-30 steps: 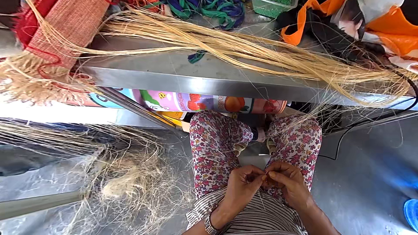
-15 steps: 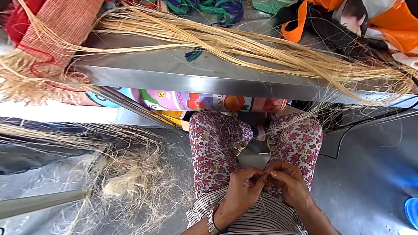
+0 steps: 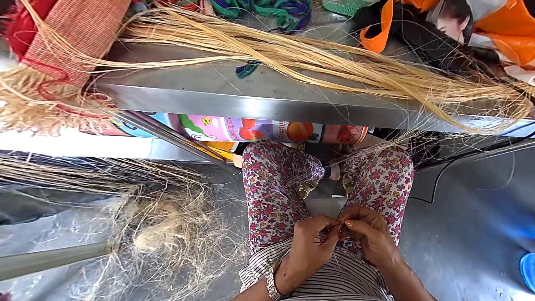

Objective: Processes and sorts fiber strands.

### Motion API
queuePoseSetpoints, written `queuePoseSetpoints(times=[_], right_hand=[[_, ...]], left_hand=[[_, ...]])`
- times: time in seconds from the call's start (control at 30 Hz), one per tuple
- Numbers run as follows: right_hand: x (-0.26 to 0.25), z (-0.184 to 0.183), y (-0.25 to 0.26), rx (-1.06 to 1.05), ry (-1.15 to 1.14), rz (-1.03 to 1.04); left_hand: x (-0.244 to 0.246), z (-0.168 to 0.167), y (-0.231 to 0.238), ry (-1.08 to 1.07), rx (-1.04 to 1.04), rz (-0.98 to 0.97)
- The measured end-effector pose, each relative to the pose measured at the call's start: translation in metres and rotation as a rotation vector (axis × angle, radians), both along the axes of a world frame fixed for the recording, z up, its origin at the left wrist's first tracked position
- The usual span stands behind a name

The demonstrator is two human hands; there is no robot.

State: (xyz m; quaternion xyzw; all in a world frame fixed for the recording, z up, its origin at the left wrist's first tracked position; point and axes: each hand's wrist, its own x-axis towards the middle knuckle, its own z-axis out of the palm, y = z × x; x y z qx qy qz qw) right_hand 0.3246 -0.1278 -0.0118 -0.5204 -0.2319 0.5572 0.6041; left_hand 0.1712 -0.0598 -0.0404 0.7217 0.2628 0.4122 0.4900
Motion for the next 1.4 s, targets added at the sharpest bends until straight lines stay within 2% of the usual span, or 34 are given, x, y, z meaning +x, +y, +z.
queuePoseSetpoints(times=[1.4], right_hand=[[0.0022,-0.0043,-0.0017,0.023,0.018,0.000]], left_hand=[[0.0023,-0.0032,-0.0014,0.061,0.130,0.041]])
